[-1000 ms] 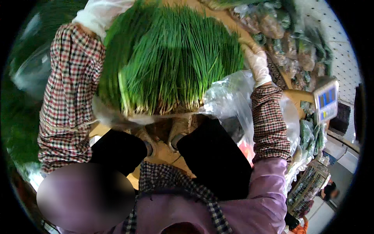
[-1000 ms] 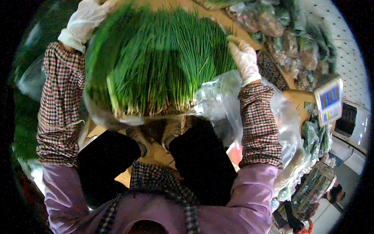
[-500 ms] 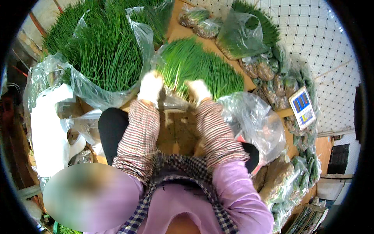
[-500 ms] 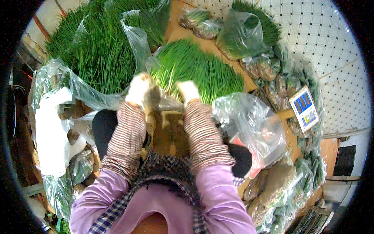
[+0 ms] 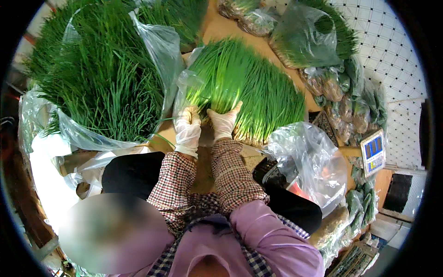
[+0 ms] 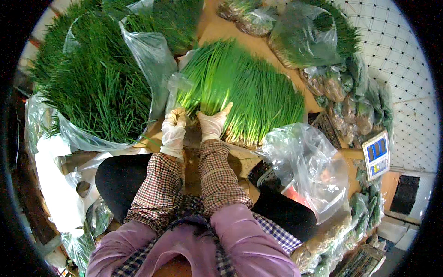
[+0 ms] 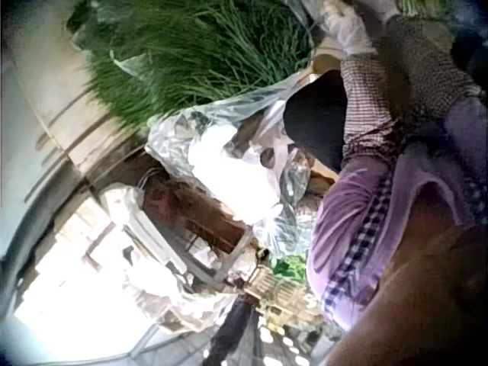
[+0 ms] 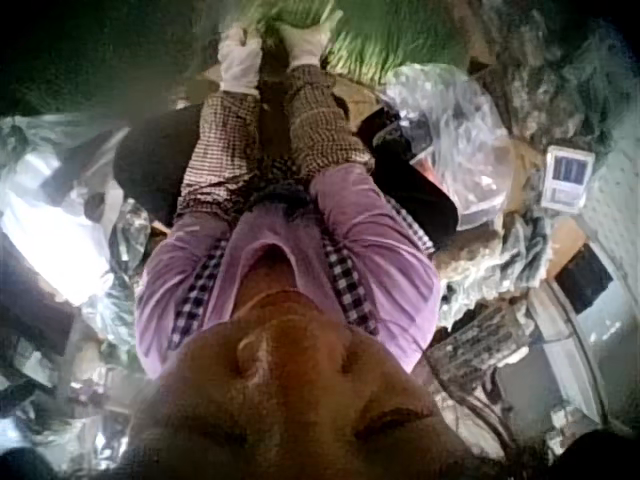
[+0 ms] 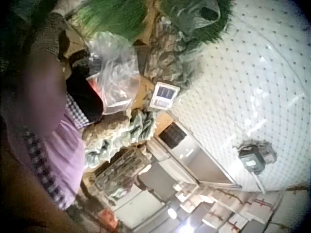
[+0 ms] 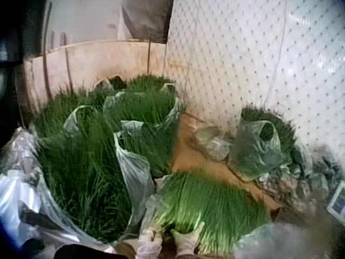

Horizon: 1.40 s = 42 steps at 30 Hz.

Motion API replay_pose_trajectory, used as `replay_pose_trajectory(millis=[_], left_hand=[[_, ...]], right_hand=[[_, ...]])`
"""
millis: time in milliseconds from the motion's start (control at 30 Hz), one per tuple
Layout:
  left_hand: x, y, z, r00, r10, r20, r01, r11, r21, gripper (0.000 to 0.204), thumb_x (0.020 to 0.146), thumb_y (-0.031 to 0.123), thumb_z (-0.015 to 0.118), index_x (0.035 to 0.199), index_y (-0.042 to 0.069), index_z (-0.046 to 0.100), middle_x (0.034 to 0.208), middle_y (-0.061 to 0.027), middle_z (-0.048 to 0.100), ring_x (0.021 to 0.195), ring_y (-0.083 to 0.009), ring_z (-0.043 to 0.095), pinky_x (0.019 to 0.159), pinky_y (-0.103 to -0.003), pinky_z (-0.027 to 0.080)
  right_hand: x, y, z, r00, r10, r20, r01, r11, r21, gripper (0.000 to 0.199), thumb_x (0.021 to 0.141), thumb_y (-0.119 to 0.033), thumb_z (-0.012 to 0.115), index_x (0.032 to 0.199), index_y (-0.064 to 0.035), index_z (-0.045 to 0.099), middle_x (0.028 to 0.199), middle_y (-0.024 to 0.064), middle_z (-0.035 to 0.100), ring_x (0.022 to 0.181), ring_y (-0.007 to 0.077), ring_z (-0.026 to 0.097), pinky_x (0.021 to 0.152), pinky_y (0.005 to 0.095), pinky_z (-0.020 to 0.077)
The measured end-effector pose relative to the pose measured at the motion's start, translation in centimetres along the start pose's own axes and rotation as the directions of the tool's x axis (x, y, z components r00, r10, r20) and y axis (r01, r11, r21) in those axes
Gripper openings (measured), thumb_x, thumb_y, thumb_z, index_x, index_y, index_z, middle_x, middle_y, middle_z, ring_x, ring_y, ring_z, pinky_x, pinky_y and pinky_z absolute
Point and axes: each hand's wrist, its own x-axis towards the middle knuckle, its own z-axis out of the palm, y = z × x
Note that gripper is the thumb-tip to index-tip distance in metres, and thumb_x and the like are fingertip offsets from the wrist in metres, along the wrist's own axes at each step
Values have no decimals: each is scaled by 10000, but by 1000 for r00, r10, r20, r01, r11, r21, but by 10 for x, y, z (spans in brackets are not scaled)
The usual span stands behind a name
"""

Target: The person sits on the floor and repeatedly picks up bunches of green onions, places them into plastic bags, and ties the bags closed. The person handles the vegetables by hand and uses a digital scale to weigh the bags.

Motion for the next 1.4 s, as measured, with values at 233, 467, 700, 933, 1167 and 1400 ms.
replay_pose_trajectory(millis=[233, 467, 700, 933, 1167, 1400], left_hand=[[-20, 16, 27, 789, -78, 609, 278, 930, -242, 943, 652, 374, 732, 1335, 5, 197, 1335, -181, 284, 1229, -262, 295, 974, -314, 293], [-76, 26, 43, 508, -309, 804, 861, 171, -479, 511, 737, 93, 656, 1199, 43, 441, 1114, -56, 526, 979, -173, 518, 838, -290, 428], [-87, -12, 57, 594, -437, 676, 803, 267, -533, 294, 704, 20, 665, 980, -11, 570, 911, -106, 610, 773, -191, 602, 644, -305, 510], [-89, -19, 67, 582, -474, 660, 811, 395, -431, 333, 677, -7, 678, 986, -40, 558, 868, -109, 620, 735, -179, 604, 631, -283, 502], [-90, -8, 61, 661, -415, 625, 747, 287, -599, 372, 662, -40, 670, 1012, -24, 543, 888, -96, 616, 762, -185, 603, 699, -286, 491], [-71, 24, 51, 698, -322, 640, 707, 455, -542, 395, 610, -75, 690, 969, 17, 555, 795, -97, 614, 645, -165, 602, 501, -265, 499]], right_hand=[[-12, -11, -81, 964, -113, 241, -106, 668, 737, 659, 651, -23, 678, 1198, -7, 311, 983, 78, 554, 850, 176, 539, 769, 293, 443], [-43, -7, -100, 897, 46, 439, -310, 774, 552, 757, 776, -214, 637, 1333, -31, 159, 1141, 163, 467, 1018, 241, 485, 884, 324, 396], [-27, 0, -123, 859, -503, 95, 494, 765, -414, 794, 687, -326, 687, 1313, -58, 279, 1235, 214, 335, 1127, 340, 340, 955, 391, 291], [4, -2, -106, 931, -357, 81, 351, 807, -475, 638, 618, -371, 718, 1141, -67, 513, 1082, 112, 441, 1048, 284, 367, 882, 369, 329], [-23, -8, -125, 954, -202, 220, 200, 979, 33, 146, 781, -151, 612, 791, -25, 539, 697, -9, 495, 636, 85, 412, 595, 208, 350], [-60, 142, -200, 880, 189, 436, 271, 554, -787, 285, 845, -163, 520, 1080, -5, 493, 823, 54, 589, 743, 227, 556, 666, 297, 461]])
